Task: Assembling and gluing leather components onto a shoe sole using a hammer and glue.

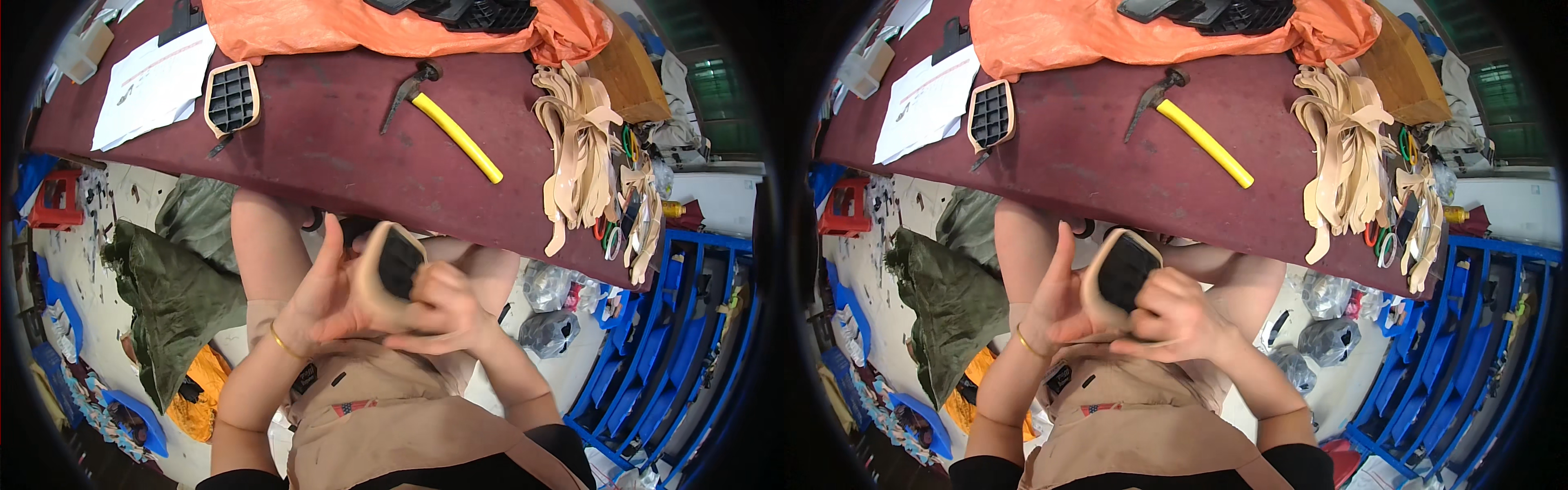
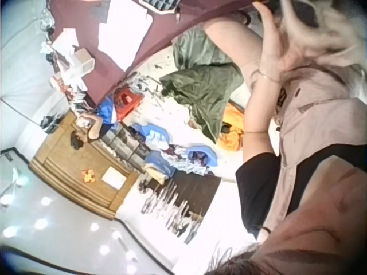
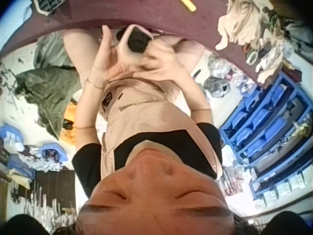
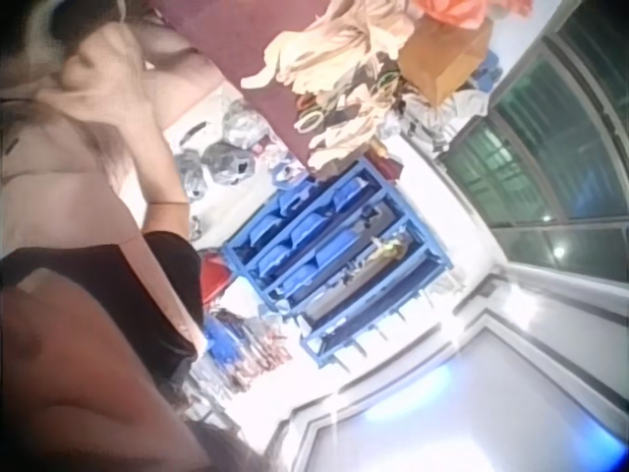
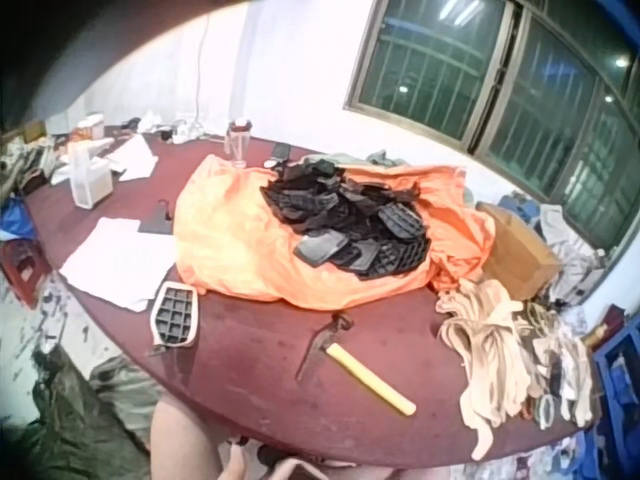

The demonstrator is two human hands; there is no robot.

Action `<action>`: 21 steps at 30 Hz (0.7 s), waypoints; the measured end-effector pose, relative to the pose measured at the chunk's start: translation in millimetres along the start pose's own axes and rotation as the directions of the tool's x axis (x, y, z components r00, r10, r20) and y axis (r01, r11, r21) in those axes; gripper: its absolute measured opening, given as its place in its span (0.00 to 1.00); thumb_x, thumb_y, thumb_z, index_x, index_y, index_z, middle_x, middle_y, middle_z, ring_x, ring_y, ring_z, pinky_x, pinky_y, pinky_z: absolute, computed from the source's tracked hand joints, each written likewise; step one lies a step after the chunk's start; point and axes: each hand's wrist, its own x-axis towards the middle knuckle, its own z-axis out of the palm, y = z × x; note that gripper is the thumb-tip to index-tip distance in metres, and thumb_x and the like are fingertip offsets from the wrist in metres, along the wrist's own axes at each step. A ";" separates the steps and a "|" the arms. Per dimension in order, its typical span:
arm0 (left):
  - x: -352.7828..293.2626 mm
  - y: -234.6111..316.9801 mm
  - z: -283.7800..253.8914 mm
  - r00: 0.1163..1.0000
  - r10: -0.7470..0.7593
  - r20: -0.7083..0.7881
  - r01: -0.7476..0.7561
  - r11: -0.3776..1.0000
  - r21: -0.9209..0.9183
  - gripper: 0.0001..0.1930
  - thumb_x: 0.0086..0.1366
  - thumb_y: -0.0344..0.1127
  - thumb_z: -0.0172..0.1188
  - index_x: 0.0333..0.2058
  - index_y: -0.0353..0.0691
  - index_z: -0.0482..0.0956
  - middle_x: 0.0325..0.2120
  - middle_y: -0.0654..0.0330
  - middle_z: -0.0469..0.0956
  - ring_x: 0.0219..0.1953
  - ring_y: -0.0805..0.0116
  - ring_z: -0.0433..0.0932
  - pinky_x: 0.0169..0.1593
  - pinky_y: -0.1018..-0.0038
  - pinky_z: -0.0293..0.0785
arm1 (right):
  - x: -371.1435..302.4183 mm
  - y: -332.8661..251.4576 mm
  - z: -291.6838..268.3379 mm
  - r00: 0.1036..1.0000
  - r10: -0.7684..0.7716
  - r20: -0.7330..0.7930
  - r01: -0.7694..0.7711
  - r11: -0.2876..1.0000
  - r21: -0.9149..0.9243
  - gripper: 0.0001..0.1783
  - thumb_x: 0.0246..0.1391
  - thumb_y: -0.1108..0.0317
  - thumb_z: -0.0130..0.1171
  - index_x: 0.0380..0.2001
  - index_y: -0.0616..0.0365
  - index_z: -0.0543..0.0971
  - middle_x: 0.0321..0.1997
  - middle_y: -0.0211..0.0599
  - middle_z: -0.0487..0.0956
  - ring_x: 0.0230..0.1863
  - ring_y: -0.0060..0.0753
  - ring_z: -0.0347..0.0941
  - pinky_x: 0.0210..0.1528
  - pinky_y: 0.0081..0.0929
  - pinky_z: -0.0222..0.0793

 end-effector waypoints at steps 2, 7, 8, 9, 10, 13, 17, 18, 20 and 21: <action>5.0 1.8 -6.2 0.982 0.188 0.001 -0.188 0.982 -0.024 0.47 0.56 0.76 0.33 0.58 0.37 0.61 0.50 0.51 0.72 0.48 0.58 0.75 0.50 0.63 0.74 | 5.9 4.3 -0.3 0.919 -0.038 0.392 0.250 0.825 -0.507 0.05 0.48 0.75 0.59 0.27 0.60 0.72 0.39 0.41 0.69 0.43 0.40 0.70 0.54 0.36 0.64; 0.1 -2.9 17.3 0.832 0.539 0.131 -0.555 0.808 0.198 0.48 0.56 0.77 0.31 0.57 0.36 0.62 0.47 0.51 0.73 0.47 0.60 0.75 0.48 0.67 0.75 | -11.5 10.2 -1.2 0.646 0.736 0.203 -0.725 0.508 0.465 0.13 0.61 0.61 0.50 0.32 0.61 0.74 0.34 0.30 0.73 0.41 0.23 0.70 0.48 0.24 0.66; 2.7 -7.3 15.8 0.811 0.561 0.163 -0.584 0.767 0.265 0.49 0.55 0.77 0.31 0.57 0.36 0.61 0.47 0.52 0.73 0.47 0.61 0.75 0.47 0.67 0.75 | -17.5 7.8 1.9 0.519 0.788 0.332 -0.787 0.288 0.545 0.14 0.63 0.59 0.47 0.31 0.60 0.73 0.32 0.31 0.73 0.37 0.23 0.69 0.43 0.23 0.66; 5.0 -9.5 15.6 0.792 0.578 0.198 -0.609 0.720 0.332 0.50 0.55 0.78 0.30 0.57 0.36 0.61 0.47 0.52 0.73 0.46 0.63 0.75 0.47 0.68 0.75 | -11.4 0.1 8.8 0.390 0.794 0.466 -0.808 0.051 0.587 0.16 0.64 0.58 0.45 0.31 0.59 0.72 0.30 0.31 0.74 0.32 0.22 0.69 0.39 0.22 0.65; 4.8 -11.9 16.6 0.791 0.586 0.174 -0.607 0.721 0.333 0.51 0.54 0.79 0.29 0.57 0.34 0.61 0.47 0.53 0.73 0.46 0.64 0.74 0.47 0.68 0.75 | -13.1 1.7 10.6 0.389 0.794 0.466 -0.807 0.050 0.589 0.16 0.64 0.58 0.45 0.31 0.59 0.72 0.30 0.31 0.74 0.32 0.22 0.69 0.39 0.22 0.65; 14.3 -17.3 12.7 0.721 0.660 0.209 -0.629 0.499 0.596 0.52 0.53 0.79 0.29 0.56 0.32 0.62 0.45 0.54 0.73 0.45 0.67 0.74 0.45 0.72 0.75 | -25.7 12.4 17.5 0.531 0.799 0.283 -0.839 0.543 0.039 0.17 0.66 0.59 0.42 0.28 0.58 0.71 0.28 0.28 0.70 0.27 0.17 0.63 0.35 0.21 0.63; 9.8 -13.0 9.6 0.737 0.649 0.186 -0.670 0.669 0.321 0.52 0.55 0.78 0.27 0.54 0.30 0.65 0.46 0.53 0.74 0.44 0.66 0.75 0.45 0.72 0.75 | -31.1 10.2 23.4 0.592 0.735 0.330 -0.753 0.359 0.552 0.16 0.67 0.59 0.41 0.28 0.59 0.67 0.28 0.23 0.64 0.28 0.14 0.55 0.33 0.19 0.59; 13.4 -13.5 10.3 0.716 0.670 0.198 -0.694 0.651 0.308 0.52 0.55 0.78 0.27 0.54 0.30 0.65 0.46 0.52 0.74 0.44 0.63 0.76 0.46 0.69 0.75 | -28.8 5.3 22.3 0.604 0.734 0.309 -0.776 0.454 0.438 0.15 0.67 0.59 0.40 0.31 0.59 0.67 0.29 0.23 0.65 0.30 0.13 0.56 0.35 0.18 0.60; 16.9 -11.7 7.1 0.736 0.658 0.161 -0.673 0.684 0.281 0.51 0.56 0.77 0.28 0.55 0.31 0.63 0.48 0.48 0.72 0.45 0.57 0.76 0.47 0.65 0.76 | -28.8 5.1 18.2 0.618 0.731 0.289 -0.783 0.538 0.313 0.14 0.67 0.59 0.40 0.34 0.59 0.67 0.30 0.23 0.65 0.32 0.13 0.57 0.37 0.17 0.60; 19.1 -10.9 6.4 0.755 0.644 0.125 -0.652 0.714 0.256 0.50 0.56 0.77 0.29 0.56 0.33 0.62 0.49 0.45 0.71 0.47 0.52 0.76 0.48 0.61 0.76 | -30.3 11.4 13.6 0.578 0.737 0.351 -0.808 0.455 0.374 0.14 0.67 0.59 0.41 0.36 0.59 0.67 0.30 0.22 0.65 0.33 0.12 0.58 0.38 0.16 0.59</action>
